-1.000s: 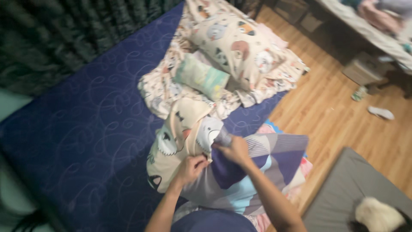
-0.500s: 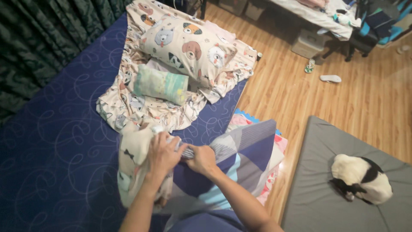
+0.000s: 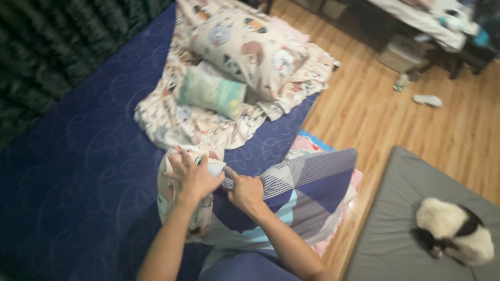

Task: The person inserts a pillow into a patterned pillowcase on a bed, then smooths and adjusts the case to fit the pillow. The person handles the pillow and pillowcase by hand, turning the case inside out and tucking the pillow into it.

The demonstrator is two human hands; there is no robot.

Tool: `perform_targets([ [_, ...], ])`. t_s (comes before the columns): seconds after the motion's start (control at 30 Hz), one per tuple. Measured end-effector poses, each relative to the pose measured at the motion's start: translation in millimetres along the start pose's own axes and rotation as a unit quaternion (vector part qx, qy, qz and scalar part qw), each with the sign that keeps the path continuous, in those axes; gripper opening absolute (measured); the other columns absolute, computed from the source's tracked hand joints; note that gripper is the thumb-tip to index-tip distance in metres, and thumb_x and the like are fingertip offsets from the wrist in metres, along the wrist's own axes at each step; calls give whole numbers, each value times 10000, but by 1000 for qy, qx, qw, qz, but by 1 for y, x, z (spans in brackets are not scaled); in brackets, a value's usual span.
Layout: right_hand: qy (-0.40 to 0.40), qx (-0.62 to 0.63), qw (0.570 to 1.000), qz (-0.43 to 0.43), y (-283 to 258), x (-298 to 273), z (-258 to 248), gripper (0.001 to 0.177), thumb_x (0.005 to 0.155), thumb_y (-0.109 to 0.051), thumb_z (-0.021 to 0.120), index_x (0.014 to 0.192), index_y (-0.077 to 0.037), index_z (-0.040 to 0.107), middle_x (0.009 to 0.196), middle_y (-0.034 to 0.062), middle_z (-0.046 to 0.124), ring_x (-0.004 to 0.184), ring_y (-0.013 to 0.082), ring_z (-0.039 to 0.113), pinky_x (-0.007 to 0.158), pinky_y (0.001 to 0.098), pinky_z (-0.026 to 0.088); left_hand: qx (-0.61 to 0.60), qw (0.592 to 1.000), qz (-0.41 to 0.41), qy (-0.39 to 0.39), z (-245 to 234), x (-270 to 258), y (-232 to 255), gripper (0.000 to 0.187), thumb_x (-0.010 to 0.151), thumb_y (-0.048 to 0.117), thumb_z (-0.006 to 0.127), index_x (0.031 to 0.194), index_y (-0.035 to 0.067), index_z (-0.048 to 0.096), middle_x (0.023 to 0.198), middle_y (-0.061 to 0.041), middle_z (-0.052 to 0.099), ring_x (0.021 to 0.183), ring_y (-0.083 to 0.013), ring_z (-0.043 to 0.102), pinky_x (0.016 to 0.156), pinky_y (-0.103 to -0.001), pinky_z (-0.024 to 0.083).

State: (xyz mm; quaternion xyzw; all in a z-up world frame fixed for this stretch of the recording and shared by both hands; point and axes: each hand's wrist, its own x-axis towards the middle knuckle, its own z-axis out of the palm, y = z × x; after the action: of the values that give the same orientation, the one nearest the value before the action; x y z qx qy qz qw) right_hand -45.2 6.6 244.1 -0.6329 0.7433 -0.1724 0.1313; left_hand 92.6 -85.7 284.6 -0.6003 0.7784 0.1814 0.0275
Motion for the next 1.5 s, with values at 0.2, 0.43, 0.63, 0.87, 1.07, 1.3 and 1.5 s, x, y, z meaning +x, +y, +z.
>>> perform_targets([
  [0.2, 0, -14, 999, -34, -6, 0, -1, 550, 797, -459, 780, 1273, -194, 702, 747, 177, 731, 665, 378, 704, 628, 500, 528, -256, 952, -139, 94, 13, 38, -128, 918, 772, 759, 643, 1512, 241, 480, 1564, -310, 298, 1404, -543, 260, 1080, -673, 268],
  [0.43, -19, 1, 994, -106, -22, -4, 8, 564, 785, -512, 769, 1233, -173, 718, 796, 141, 751, 699, 345, 725, 629, 480, 541, -626, 757, -174, -68, 107, 98, -229, 561, 968, 590, 552, 1237, 135, 740, 1159, -51, 752, 1034, -172, 685, 901, -346, 514],
  [0.63, -23, -1, 989, -147, -32, -4, 11, 544, 779, -503, 774, 1231, -204, 727, 835, 145, 763, 723, 354, 729, 652, 476, 548, -510, 836, -136, 148, 115, 95, -263, 415, 1079, 378, 661, 971, -17, 732, 773, -161, 635, 677, -230, 533, 624, -444, 412],
  [0.87, -64, -25, 994, -81, -29, 7, 6, 559, 768, -541, 769, 1239, -243, 731, 798, 186, 744, 727, 405, 718, 675, 510, 557, -600, 795, -32, 87, 134, 48, -273, 211, 1015, 286, 656, 1058, 97, 738, 1001, -13, 720, 939, -82, 620, 820, -281, 470],
  [1.07, -65, -21, 995, -72, -25, 10, 7, 528, 782, -548, 763, 1208, -237, 750, 785, 197, 738, 753, 414, 716, 691, 515, 551, -337, 842, -153, 392, 108, 4, -286, 184, 996, 215, 641, 985, 44, 708, 913, -89, 711, 862, -267, 675, 777, -404, 513],
  [1.3, -60, -28, 996, -63, -17, 18, 15, 526, 810, -523, 769, 1188, -158, 740, 795, 214, 731, 764, 427, 708, 707, 525, 548, -73, 866, 71, 490, 41, -64, -129, 166, 758, 191, 771, 847, 101, 662, 920, -86, 601, 951, -350, 598, 809, -538, 438],
  [1.5, -42, -8, 993, -113, -12, 17, 28, 463, 785, -382, 772, 1191, -161, 742, 890, 159, 758, 814, 383, 715, 747, 504, 534, -74, 914, 102, 386, 73, -47, -39, 391, 805, 96, 655, 1169, -46, 635, 972, -152, 587, 847, -308, 651, 687, -411, 559],
])
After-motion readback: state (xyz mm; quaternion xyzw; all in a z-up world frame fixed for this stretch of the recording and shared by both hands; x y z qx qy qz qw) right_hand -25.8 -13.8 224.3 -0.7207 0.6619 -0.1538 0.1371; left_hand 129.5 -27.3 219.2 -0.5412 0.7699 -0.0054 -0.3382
